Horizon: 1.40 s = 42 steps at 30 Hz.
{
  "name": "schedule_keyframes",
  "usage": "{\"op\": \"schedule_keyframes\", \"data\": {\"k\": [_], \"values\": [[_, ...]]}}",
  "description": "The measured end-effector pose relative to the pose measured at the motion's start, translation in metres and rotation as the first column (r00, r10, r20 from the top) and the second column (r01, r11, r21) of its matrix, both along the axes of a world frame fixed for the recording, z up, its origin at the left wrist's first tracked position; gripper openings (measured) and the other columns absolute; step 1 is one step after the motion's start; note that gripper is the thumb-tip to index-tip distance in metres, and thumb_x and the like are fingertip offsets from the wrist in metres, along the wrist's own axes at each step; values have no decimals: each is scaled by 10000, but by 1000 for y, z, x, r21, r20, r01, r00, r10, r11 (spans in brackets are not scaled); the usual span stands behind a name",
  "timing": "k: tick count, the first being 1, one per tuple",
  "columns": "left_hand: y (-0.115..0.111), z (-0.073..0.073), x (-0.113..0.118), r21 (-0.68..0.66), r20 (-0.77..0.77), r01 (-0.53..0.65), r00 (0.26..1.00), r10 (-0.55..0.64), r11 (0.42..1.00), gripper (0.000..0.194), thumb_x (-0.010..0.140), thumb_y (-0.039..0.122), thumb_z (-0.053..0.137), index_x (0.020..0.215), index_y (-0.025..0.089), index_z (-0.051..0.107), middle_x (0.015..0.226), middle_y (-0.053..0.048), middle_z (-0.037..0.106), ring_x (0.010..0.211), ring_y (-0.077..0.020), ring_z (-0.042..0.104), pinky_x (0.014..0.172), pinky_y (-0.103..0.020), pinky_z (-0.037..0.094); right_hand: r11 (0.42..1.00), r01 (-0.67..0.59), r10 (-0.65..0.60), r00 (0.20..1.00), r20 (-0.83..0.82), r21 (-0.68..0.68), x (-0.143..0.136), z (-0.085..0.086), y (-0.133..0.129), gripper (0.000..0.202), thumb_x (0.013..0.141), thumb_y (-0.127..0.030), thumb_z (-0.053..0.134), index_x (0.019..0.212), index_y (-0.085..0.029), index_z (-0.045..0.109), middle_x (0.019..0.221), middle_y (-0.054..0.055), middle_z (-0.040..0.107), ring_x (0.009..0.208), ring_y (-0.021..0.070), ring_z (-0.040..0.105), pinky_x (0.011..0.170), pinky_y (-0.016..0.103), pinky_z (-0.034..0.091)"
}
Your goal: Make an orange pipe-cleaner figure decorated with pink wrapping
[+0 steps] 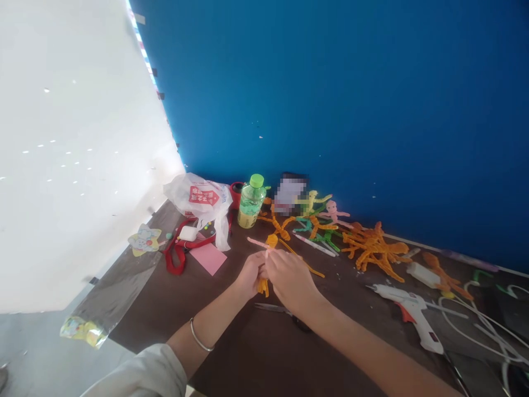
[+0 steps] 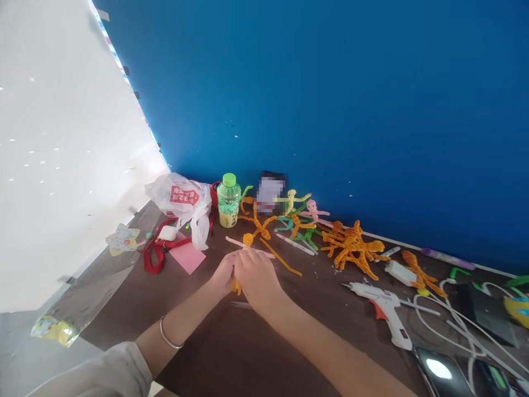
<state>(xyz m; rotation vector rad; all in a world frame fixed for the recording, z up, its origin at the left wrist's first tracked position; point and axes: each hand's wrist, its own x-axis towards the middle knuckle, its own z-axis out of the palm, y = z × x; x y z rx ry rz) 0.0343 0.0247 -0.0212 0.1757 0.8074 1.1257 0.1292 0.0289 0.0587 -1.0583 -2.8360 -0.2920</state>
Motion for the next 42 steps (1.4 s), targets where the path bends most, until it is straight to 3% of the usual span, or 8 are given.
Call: {"op": "schedule_keyframes", "data": {"k": [2, 6, 12, 18, 22, 27, 35, 42], "values": [[2, 0, -2, 60, 91, -21, 996, 15, 998, 184, 682, 215, 630, 678, 122, 471, 521, 88, 256, 395, 6, 166, 343, -103, 168, 999, 41, -41, 996, -76, -3, 12, 1, -1, 225, 750, -41, 456, 893, -140, 600, 829, 80, 620, 798, 194, 533, 664, 290, 359], [4, -1, -4, 123, 325, -49, 946, 6, 991, 146, 710, 153, 609, 711, 110, 469, 566, 74, 286, 406, 11, 200, 336, -71, 192, 977, 207, -211, 936, -282, -44, 31, -9, -2, 228, 858, -187, 410, 704, -182, 578, 718, 18, 612, 669, 125, 543, 565, 237, 327], [2, -3, -5, -22, 583, -23, 812, 31, 1000, 76, 794, 60, 446, 746, 119, 444, 583, 58, 285, 408, 1, 281, 330, -58, 245, 953, 293, -290, 823, -489, -73, 42, -34, -5, 227, 859, -245, 427, 719, -195, 599, 709, 6, 640, 683, 119, 587, 563, 209, 338], [0, 5, -7, -114, 686, 10, 724, 71, 993, 123, 837, 67, 347, 801, 113, 455, 586, 47, 299, 389, -1, 306, 312, -60, 254, 909, 347, -415, 705, -576, -230, 42, -42, -3, 215, 829, -301, 461, 715, -198, 612, 714, 20, 638, 611, 121, 574, 566, 212, 375], [-1, 10, -7, -158, 680, 14, 726, 98, 987, 131, 840, 71, 345, 843, 106, 472, 625, 27, 355, 393, 9, 329, 312, -37, 272, 847, 346, -528, 637, -561, -403, 44, -43, 1, 230, 802, -368, 473, 710, -195, 594, 706, 38, 625, 608, 153, 564, 541, 235, 385], [-3, 9, -6, -133, 641, 60, 767, 40, 989, 141, 832, 79, 363, 857, 89, 501, 683, -2, 403, 399, 21, 340, 331, -15, 311, 760, 185, -590, 600, -541, -623, 57, -38, 13, 162, 741, -344, 526, 731, -203, 604, 767, 38, 643, 660, 171, 578, 584, 255, 419], [-8, -1, 2, 153, 427, 311, 836, -346, 938, 110, 732, 86, 525, 834, 74, 565, 695, -21, 467, 435, 4, 356, 399, -80, 400, 490, 24, -582, 754, -306, -872, 82, -5, 29, 215, 737, -381, 525, 711, -183, 603, 710, 21, 641, 646, 161, 574, 596, 261, 425], [-12, 4, 5, 209, 171, 365, 900, -402, 907, 176, 657, 205, 654, 764, 77, 601, 637, -24, 504, 424, -9, 350, 390, -132, 357, 543, -2, -446, 847, -290, -840, 86, 7, 37, 169, 748, -333, 509, 696, -200, 598, 704, 13, 618, 633, 157, 556, 574, 267, 415]]}}
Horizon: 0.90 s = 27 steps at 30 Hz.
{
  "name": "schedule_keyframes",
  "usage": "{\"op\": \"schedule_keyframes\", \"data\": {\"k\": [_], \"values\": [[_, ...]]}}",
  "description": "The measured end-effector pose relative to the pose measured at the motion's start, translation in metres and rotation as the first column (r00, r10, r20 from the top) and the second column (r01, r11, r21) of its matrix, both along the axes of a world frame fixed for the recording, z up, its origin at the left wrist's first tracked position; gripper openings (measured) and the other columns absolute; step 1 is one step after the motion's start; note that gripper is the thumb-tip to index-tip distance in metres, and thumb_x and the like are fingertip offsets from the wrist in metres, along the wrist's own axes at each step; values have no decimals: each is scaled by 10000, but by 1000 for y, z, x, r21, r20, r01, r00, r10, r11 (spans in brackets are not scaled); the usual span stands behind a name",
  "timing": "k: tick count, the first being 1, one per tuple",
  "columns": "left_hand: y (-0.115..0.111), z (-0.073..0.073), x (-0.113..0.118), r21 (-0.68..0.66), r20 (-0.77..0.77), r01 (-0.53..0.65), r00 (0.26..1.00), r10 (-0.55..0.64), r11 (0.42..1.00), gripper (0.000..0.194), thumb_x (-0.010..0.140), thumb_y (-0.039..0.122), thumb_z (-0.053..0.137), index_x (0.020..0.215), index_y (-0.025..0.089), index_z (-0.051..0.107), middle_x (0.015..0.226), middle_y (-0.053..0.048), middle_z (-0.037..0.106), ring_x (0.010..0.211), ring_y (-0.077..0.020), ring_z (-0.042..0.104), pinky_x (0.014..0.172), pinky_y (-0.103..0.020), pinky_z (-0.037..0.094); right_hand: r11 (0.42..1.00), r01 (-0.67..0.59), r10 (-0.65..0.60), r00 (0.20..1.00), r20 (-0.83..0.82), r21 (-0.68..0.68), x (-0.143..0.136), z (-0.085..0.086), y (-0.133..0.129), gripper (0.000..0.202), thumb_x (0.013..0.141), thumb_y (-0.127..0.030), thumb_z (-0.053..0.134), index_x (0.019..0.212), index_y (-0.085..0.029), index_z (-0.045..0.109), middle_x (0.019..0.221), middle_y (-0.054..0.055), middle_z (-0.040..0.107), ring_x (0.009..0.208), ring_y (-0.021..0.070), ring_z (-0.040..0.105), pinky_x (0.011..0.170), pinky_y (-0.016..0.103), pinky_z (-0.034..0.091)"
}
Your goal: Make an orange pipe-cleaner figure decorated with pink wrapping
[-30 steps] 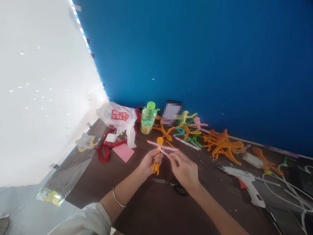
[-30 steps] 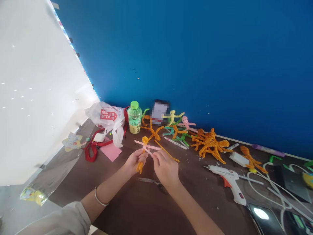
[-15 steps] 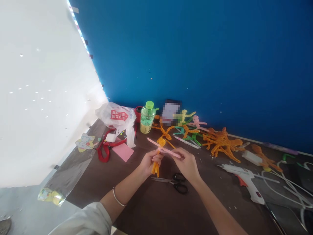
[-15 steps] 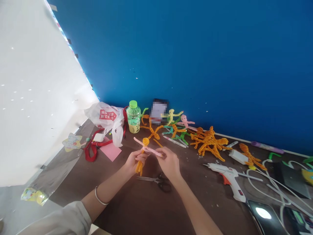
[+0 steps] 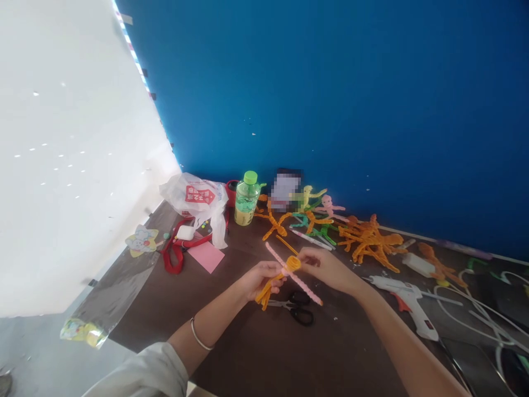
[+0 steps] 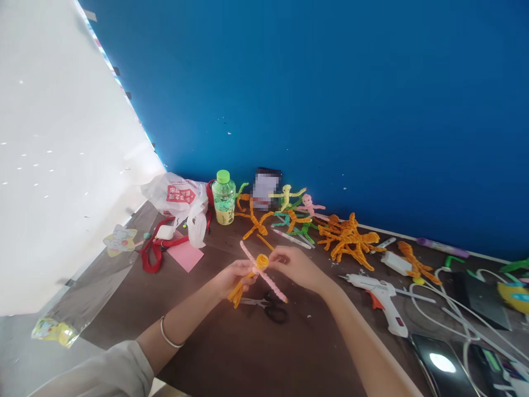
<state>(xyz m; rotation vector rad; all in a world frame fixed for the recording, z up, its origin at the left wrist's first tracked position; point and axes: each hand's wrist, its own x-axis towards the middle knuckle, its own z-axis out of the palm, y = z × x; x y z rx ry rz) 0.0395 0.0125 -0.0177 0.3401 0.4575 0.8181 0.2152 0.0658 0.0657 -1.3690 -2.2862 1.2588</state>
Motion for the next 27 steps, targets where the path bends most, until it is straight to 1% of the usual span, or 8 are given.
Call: {"op": "schedule_keyframes", "data": {"k": [6, 10, 15, 17, 20, 22, 25, 27], "values": [[-3, 13, -2, 71, -103, 60, 993, -52, 996, 148, 649, 217, 642, 652, 86, 574, 620, -49, 549, 389, 1, 305, 346, -137, 167, 993, -106, 102, 992, 74, 58, -1, 0, 11, 155, 748, -262, 481, 698, -199, 614, 726, 15, 618, 651, 151, 556, 568, 252, 413], [-4, 11, 0, 148, -161, 113, 983, -89, 983, 160, 637, 244, 647, 645, 100, 578, 633, -53, 576, 371, 7, 281, 357, -155, 127, 978, -208, 201, 970, 139, 33, -7, 3, 17, 123, 717, -264, 525, 679, -211, 629, 680, -9, 609, 622, 137, 535, 529, 228, 392], [-7, 5, 3, 246, -284, 189, 952, -116, 951, 218, 628, 319, 672, 644, 111, 608, 489, 14, 492, 367, -21, 311, 368, -185, 191, 927, -372, 374, 912, 169, -48, -19, 7, 30, 99, 633, -189, 557, 599, -195, 650, 615, -15, 605, 549, 108, 509, 487, 204, 362], [-9, 5, 4, 271, -331, 224, 935, -128, 936, 242, 623, 347, 678, 646, 115, 611, 446, 38, 442, 379, -36, 337, 385, -195, 236, 896, -417, 440, 878, 187, -150, -25, 9, 39, 96, 600, -172, 574, 596, -189, 668, 569, -12, 603, 500, 100, 498, 447, 197, 343], [-11, 10, 5, 297, -448, 275, 886, -121, 914, 273, 624, 382, 671, 647, 116, 615, 467, 24, 473, 398, -48, 376, 396, -201, 267, 823, -461, 538, 819, 199, -331, -38, 12, 51, 91, 582, -175, 591, 591, -186, 681, 524, -14, 607, 447, 91, 495, 405, 190, 326], [-13, 12, 6, 298, -526, 304, 843, -111, 905, 280, 633, 391, 660, 665, 115, 629, 462, 23, 474, 399, -52, 386, 396, -200, 279, 794, -473, 575, 789, 218, -383, -52, 14, 55, 41, 544, -181, 631, 553, -190, 670, 474, -30, 589, 400, 84, 481, 390, 191, 322], [-13, 11, 8, 295, -547, 289, 832, -87, 911, 286, 642, 395, 652, 682, 111, 644, 444, 32, 450, 389, -50, 370, 390, -201, 279, 802, -501, 589, 755, 287, -326, -78, 16, 51, 118, 440, -96, 674, 458, -201, 622, 414, -59, 549, 343, 74, 446, 382, 200, 306], [-11, 7, 9, 273, -520, 250, 851, -76, 929, 278, 641, 383, 655, 685, 109, 644, 435, 38, 433, 373, -44, 345, 375, -199, 258, 811, -537, 582, 704, 408, -230, -97, 18, 42, 198, 418, -19, 643, 389, -200, 567, 370, -69, 510, 328, 74, 427, 392, 211, 296]]}}
